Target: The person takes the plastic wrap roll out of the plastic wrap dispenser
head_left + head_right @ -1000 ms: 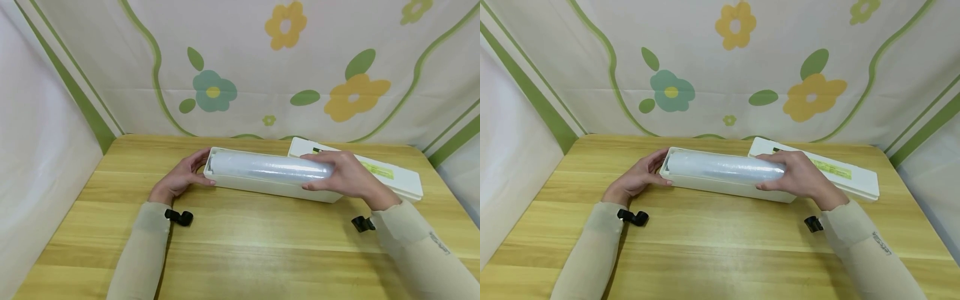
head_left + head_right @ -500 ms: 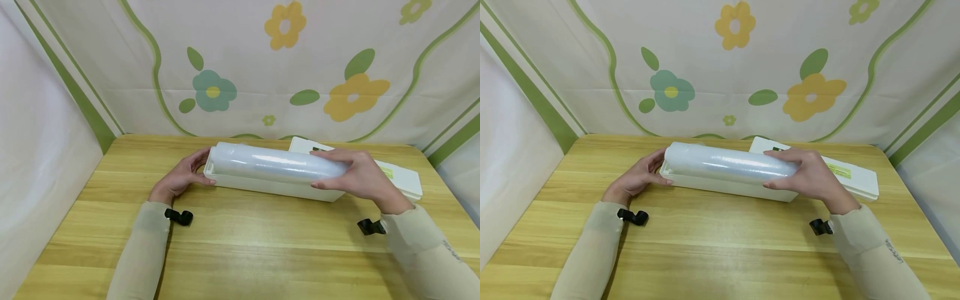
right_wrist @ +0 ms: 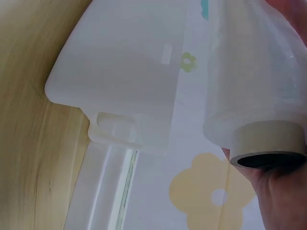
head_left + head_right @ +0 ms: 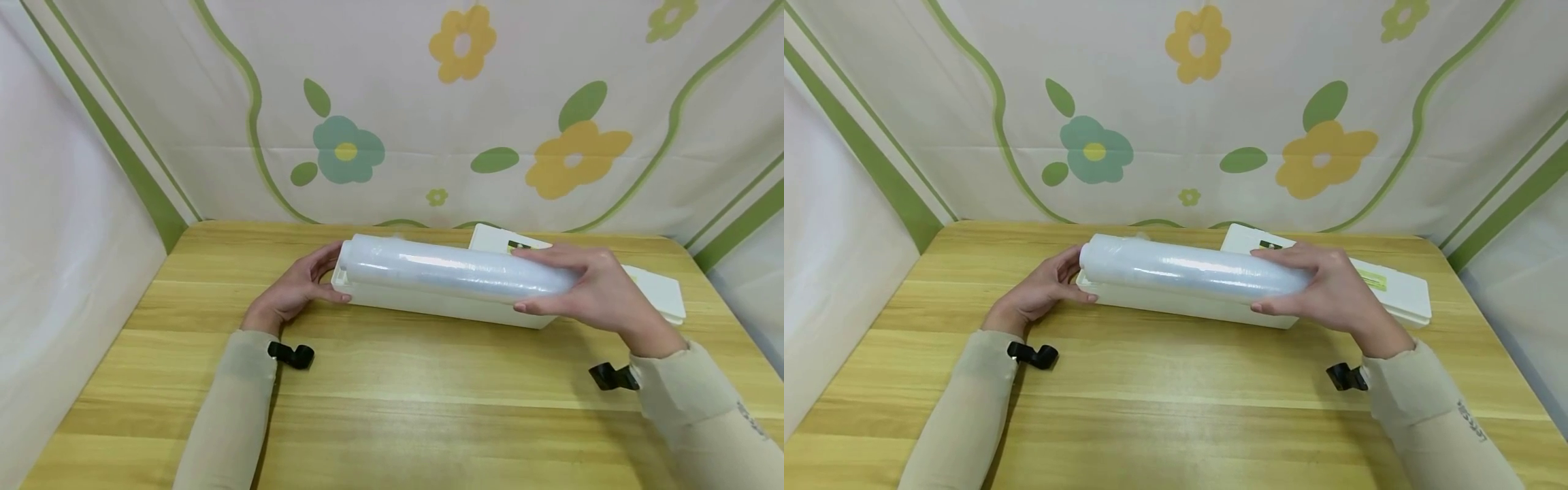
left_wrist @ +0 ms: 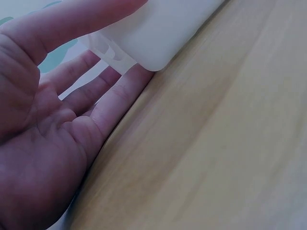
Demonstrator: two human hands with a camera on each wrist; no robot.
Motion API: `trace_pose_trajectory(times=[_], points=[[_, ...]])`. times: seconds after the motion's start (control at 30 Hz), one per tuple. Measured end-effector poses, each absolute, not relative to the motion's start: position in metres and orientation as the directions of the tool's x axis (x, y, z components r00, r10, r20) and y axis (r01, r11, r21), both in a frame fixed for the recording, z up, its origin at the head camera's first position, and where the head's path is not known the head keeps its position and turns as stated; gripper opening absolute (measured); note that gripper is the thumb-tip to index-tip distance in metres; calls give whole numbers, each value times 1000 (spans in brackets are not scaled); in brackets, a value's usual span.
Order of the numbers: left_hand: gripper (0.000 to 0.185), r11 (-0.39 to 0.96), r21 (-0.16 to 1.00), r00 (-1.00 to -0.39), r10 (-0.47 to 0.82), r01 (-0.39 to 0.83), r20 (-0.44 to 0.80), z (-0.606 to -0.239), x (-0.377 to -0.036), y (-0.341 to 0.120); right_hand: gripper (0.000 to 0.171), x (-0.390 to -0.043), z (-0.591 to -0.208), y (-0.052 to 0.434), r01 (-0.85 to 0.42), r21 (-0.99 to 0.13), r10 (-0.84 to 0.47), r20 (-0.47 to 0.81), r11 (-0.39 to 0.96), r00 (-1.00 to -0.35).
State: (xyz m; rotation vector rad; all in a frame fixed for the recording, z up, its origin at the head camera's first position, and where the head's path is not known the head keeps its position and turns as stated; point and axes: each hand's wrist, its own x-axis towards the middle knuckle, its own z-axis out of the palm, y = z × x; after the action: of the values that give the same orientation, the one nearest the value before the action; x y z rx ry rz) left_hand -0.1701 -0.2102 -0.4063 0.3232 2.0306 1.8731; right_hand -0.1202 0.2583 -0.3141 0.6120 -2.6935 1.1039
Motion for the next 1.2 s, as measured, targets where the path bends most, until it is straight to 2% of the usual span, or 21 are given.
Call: trace_pose_trajectory(times=[0.2,0.57,0.9,1.2], points=[[110,82,992,-909,399,-92,-117,-406,-169,-210,75,-114,-318,265,-498,-613,-362,343,613,-867],[112,97,992,-909,401,-79,-112,-405,-169,-209,79,-97,-334,286,-654,-537,-453,472,532,-756],[113,102,992,-909,401,-80,-114,-405,-170,-210,78,-80,-338,305,-625,-516,-450,435,586,-780],[110,104,992,-905,414,-67,-104,-405,-169,-209,83,-70,-347,322,-667,-495,-469,476,557,-744]])
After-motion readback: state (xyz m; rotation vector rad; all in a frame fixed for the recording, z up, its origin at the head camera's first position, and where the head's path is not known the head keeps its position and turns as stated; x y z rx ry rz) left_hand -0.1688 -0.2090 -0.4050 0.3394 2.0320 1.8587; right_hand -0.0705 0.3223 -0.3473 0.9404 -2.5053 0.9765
